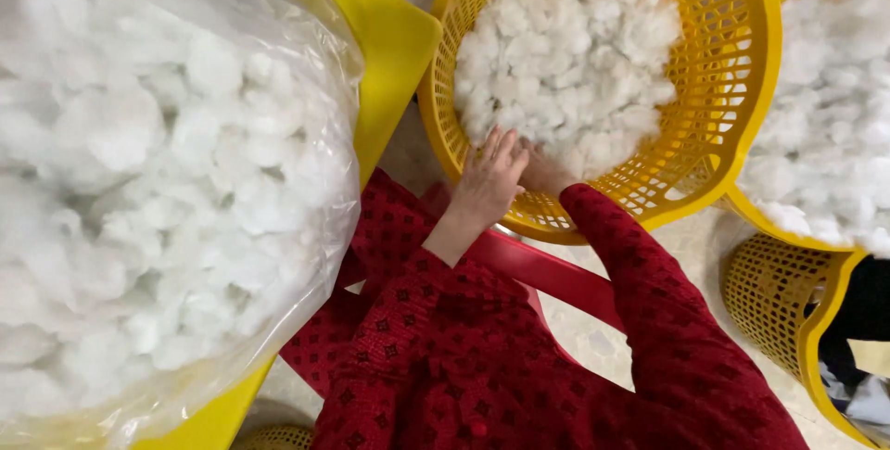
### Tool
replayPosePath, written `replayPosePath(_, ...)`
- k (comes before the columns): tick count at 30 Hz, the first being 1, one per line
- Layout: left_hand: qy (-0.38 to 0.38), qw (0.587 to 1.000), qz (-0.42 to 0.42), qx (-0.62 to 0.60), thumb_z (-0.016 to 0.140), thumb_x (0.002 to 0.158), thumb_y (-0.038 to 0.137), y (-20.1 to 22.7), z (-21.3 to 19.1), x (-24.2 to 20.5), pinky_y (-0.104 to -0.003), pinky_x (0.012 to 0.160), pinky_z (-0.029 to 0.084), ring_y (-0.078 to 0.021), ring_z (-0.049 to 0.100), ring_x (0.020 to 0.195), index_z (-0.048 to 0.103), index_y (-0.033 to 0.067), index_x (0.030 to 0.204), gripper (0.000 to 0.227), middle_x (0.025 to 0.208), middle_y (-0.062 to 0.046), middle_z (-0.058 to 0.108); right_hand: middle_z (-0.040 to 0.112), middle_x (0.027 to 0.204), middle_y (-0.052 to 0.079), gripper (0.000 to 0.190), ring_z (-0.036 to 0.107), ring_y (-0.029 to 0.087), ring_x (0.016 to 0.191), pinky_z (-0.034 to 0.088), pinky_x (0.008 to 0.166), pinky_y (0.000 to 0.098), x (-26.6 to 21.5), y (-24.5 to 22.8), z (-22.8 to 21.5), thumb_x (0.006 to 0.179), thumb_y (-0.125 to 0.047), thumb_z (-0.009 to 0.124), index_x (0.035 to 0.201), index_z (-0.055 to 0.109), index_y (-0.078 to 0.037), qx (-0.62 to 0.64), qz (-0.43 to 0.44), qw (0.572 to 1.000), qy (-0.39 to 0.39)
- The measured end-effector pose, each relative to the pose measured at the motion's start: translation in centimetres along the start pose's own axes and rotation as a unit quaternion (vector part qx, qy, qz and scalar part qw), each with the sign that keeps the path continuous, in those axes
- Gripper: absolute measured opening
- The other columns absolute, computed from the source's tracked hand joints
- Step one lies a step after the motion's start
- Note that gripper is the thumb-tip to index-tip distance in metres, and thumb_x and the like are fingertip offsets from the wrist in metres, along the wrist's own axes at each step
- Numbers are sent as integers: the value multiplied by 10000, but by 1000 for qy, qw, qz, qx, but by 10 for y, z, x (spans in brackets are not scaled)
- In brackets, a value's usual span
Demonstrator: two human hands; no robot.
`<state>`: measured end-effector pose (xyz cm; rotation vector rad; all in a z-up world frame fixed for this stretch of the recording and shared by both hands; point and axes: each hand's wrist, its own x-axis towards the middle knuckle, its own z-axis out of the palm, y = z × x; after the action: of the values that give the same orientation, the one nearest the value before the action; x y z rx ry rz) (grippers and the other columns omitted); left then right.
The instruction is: The person repeatedly picks clumps of white cotton from a large plastic bag on a yellow table and places them into a yellow basket. The person uses both hands to transfer the cotton in a repetitive manner throughout the clip.
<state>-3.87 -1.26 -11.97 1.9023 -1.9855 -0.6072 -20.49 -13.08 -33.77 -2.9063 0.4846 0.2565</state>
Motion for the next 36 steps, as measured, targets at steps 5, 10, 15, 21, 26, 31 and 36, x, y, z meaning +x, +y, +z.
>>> replayPosePath(5, -21, 998, -52, -16, 765, 898, 288, -24, 17, 7, -559, 1202, 356, -380, 294, 1527, 577, 99, 1421, 587, 1616, -187, 361, 620, 1370, 259, 566, 609, 407, 1254, 494, 1030, 507, 20, 17, -10, 878, -243, 679, 1408, 573, -73, 180, 137, 965, -132)
replayPosePath(10, 66, 960, -149, -228, 798, 882, 351, -23, 27, 28, -534, 1164, 312, -434, 249, 1481, 418, 24, 1500, 796, 1596, -269, 262, 706, 1131, 298, 765, 703, 384, 1086, 533, 921, 473, -2, 9, -148, 870, -226, 755, 1551, 419, -130, 360, 237, 898, -94)
replayPosePath(15, 159, 743, -180, -625, 713, 941, 270, 10, 9, 52, -380, 1175, 350, -293, 364, 1482, 356, 113, 1550, 723, 1610, -165, 370, 485, 1447, 237, 1035, 567, 397, 1221, 525, 925, 450, -31, -41, -315, 807, -221, 790, 1618, 158, -101, 464, 74, 882, 24)
replayPosePath(21, 271, 819, -60, -501, 688, 907, 31, 37, -127, -37, -383, 1048, 505, -297, 626, 1230, 538, 45, 1386, 502, 1294, -153, 628, 396, 1579, 202, 875, 470, 422, 1413, 459, 1091, 472, -34, -119, -454, 797, -284, 828, 1544, 409, -107, 236, -17, 964, 122)
replayPosePath(26, 452, 882, -110, -80, 685, 837, -12, 12, -266, -175, -391, 913, 568, -331, 680, 1051, 599, 56, 1343, 518, 1198, -163, 693, 285, 1654, 205, 848, 354, 460, 1507, 391, 1226, 552, 34, -208, -485, 851, -296, 834, 1566, 417, -107, 148, -224, 938, 219)
replayPosePath(31, 285, 872, -342, 206, 825, 737, 386, -68, -337, -246, -696, 1006, 393, -452, 258, 1403, 393, 147, 1564, 963, 1534, -192, 303, 221, 1703, 210, 993, 216, 459, 1562, 239, 1151, 773, 164, -317, -480, 857, -509, 873, 1652, 394, -155, 3, -326, 917, 230)
replayPosePath(36, 172, 893, -380, 170, 811, 630, 794, -156, -315, -261, -865, 1119, 88, -446, -81, 1558, 105, 182, 1663, 1393, 1711, -159, -42, 144, 1717, 177, 1269, 112, 433, 1569, 108, 1088, 853, 251, -362, -445, 575, -591, 881, 1657, 304, -265, -87, -260, 952, 137)
